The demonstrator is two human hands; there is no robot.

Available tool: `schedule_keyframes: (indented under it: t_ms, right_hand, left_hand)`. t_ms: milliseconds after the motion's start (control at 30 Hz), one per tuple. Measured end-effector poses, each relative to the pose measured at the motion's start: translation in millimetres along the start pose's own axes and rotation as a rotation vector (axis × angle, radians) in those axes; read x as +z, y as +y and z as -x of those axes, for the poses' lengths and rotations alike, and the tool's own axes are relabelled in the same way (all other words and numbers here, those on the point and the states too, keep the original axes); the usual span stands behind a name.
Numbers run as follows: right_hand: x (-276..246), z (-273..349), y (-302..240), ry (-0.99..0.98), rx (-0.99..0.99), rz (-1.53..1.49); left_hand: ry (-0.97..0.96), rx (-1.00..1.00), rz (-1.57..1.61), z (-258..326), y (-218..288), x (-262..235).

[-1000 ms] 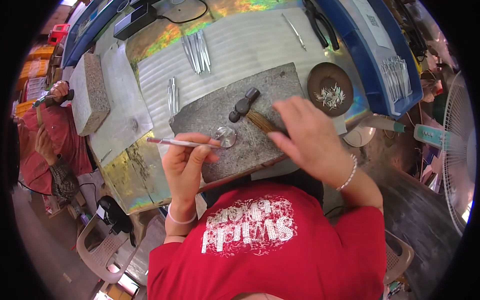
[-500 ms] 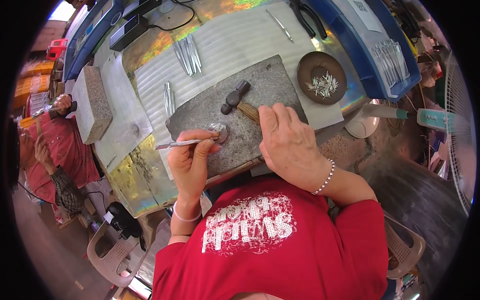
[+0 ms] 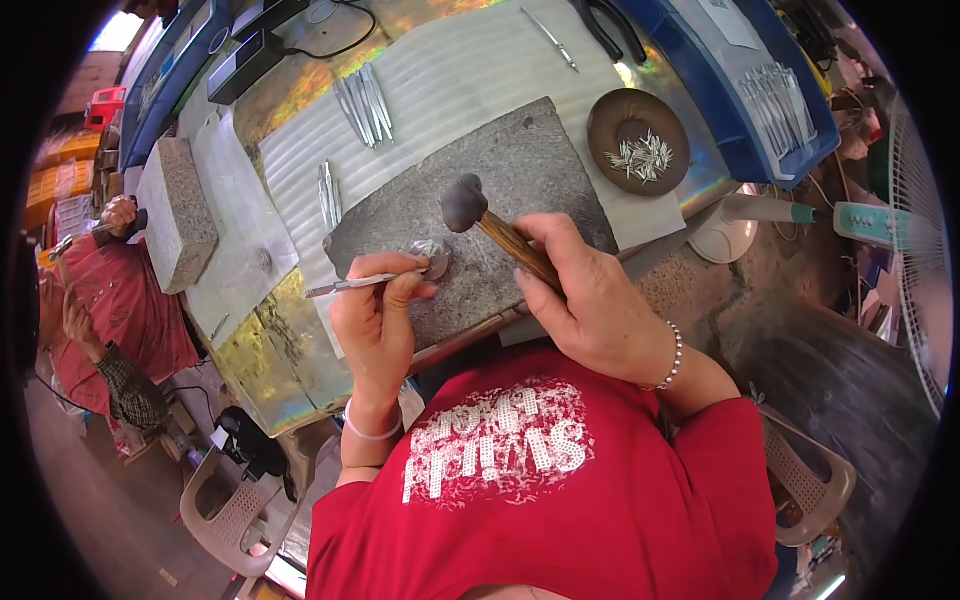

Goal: Hammering small metal strips on a stone anvil to shape or mark them.

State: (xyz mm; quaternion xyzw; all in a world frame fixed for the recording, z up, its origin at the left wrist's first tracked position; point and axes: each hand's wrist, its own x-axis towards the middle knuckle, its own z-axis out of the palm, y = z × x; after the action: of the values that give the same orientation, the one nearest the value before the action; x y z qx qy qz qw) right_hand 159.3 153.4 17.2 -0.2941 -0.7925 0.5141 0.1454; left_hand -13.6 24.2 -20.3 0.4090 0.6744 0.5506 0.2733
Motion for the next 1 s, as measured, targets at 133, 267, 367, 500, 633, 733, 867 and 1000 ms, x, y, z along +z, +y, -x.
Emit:
schedule_keyframes:
  t_ms: [133,267,367,500,633,733,867,1000]
  right_hand:
    - [-4,1,-8,-0.071,-0.012,-0.208]
    - [-5,-9,-28,-0.15,-0.165,-0.236]
    - [-4,-27,-48,-0.188,-0.345,-0.156]
    - [-1,-44,-63,-0.311,-0.52,-0.078]
    - [8,-48,-67,-0.312,-0.574,0.05]
    - [8,-43,-72,-0.314,-0.525,0.099]
    - [-4,-22,-85,-0.246,-0.034,-0.293]
    - [-22,-4,-79,-0.201,-0.365,0.055]
  left_hand:
    - [0.048,0.266,-0.318,-2,4,5]
    - [0.008,0.373,-0.55,0,13,4]
    - [-0.001,0.479,-0.569,-2,11,1]
    - [-0.106,0.482,-0.461,8,-18,1]
    - [-0.202,0.228,-0.551,0,23,-10]
    - [-0.124,0.384,-0.476,1,10,-9]
    - [-0.036,0.483,-0.455,-2,1,-9]
    - [-0.038,0.47,-0.436,-2,-5,-7]
